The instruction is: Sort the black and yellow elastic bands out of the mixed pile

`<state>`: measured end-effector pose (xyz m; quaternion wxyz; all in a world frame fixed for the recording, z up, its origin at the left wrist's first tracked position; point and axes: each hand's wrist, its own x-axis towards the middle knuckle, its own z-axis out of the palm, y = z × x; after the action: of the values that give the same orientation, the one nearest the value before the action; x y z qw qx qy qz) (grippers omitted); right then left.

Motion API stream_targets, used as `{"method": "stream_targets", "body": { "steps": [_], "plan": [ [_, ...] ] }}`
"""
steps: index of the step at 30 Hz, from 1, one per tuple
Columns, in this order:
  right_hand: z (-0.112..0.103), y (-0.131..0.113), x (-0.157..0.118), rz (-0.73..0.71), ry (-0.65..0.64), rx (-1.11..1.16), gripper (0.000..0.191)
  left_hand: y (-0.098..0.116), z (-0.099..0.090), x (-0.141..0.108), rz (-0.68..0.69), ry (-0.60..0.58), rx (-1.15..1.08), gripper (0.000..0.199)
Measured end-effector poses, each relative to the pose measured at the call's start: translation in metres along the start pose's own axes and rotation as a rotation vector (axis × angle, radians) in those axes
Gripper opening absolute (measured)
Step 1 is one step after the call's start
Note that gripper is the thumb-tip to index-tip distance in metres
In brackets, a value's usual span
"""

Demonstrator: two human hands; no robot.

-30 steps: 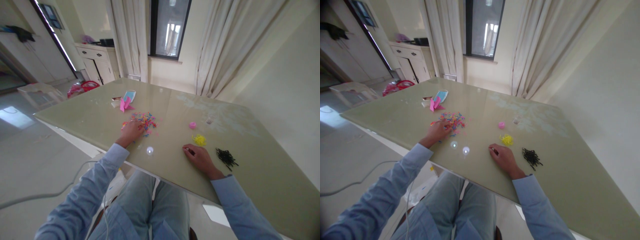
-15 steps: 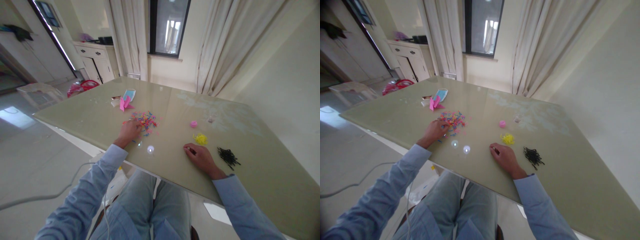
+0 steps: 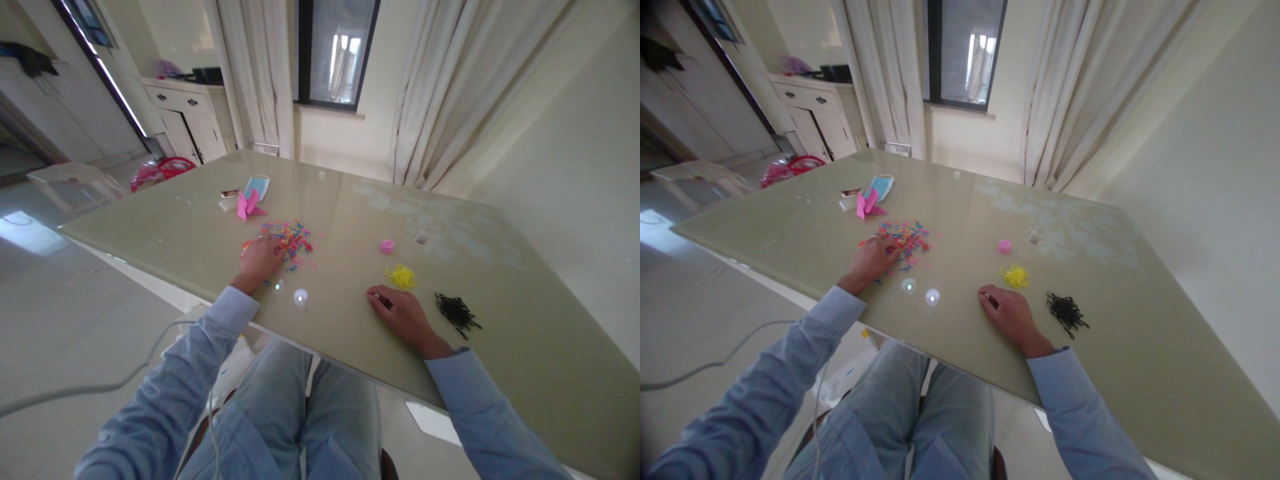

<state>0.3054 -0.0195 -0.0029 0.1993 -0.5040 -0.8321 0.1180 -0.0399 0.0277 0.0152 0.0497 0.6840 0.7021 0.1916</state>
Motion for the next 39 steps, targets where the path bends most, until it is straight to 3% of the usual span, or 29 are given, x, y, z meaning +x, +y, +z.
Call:
{"method": "stream_targets", "body": {
  "steps": [3,13,22,33,39],
  "plan": [
    [0.0,0.0,0.0,0.01,-0.002,-0.009,0.028,0.001,0.0,0.0,0.03,0.016,0.075,0.031],
    [0.001,0.001,-0.001,0.013,0.0,0.004,0.029,-0.005,-0.004,-0.007,-0.01,0.132,0.031,0.028],
    [0.0,0.001,-0.001,0.019,-0.003,0.007,0.029,-0.006,0.005,-0.005,0.061,0.033,0.04,0.03],
    [-0.001,0.0,-0.001,0.02,-0.002,-0.001,0.029,-0.001,0.0,0.007,0.065,-0.04,0.117,0.032],
    [0.0,0.002,-0.001,0.012,-0.002,0.003,0.029,0.0,-0.007,0.0,0.123,-0.043,0.193,0.032]
  ]
}}
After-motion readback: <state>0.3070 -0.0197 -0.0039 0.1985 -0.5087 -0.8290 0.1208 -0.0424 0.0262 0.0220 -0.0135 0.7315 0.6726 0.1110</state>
